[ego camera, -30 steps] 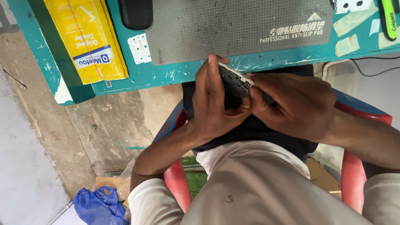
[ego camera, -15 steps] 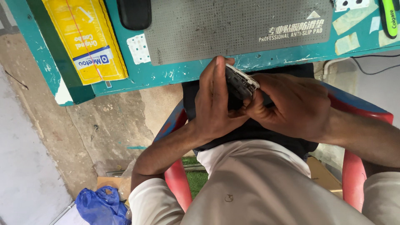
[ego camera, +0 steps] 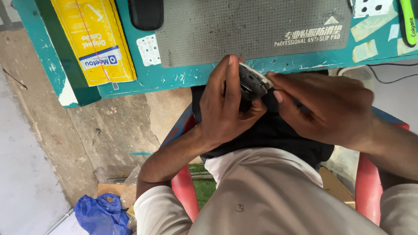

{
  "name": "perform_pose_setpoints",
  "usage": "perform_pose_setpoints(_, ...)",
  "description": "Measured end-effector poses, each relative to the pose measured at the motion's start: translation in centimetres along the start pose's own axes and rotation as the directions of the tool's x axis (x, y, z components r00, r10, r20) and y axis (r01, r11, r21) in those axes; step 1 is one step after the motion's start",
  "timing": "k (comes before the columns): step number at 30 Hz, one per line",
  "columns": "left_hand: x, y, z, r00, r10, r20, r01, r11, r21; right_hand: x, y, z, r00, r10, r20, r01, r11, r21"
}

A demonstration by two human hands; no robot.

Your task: The person disassembles a white Samsung smartphone using a metal prying tool to separate the casing. They remove the back cover and internal components, then reassemble the device by snapping the casing back together and pressing the edges to secure it.

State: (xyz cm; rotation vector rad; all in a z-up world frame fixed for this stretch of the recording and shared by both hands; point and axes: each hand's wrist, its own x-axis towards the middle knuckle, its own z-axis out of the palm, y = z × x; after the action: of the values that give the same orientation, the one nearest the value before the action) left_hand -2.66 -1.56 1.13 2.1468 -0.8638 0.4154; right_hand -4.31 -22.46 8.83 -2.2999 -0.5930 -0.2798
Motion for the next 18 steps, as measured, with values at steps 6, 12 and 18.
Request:
perform_pose_setpoints(6, -0.02, 0.07, -0.53, 0.998, 0.056, 0.021, -0.058, 0.994, 0.092, 0.12, -0.02, -0.06, 0.997, -0.039, -0.068, 0.035, 0.998, -0.06)
perform_pose_setpoints(12, -0.11, -0.16, -0.55, 0.995, 0.103, 0.01, -0.104, 0.983, 0.155, 0.47, -0.44, -0.24, 0.996, -0.052, -0.065, 0.044, 0.992, -0.119)
perform_pose_setpoints(18, -0.05, -0.09, -0.72, 0.99, 0.136, 0.025, -0.138, 0.964, 0.226, 0.38, -0.48, -0.09, 0.996, -0.069, -0.06, 0.058, 0.982, -0.178)
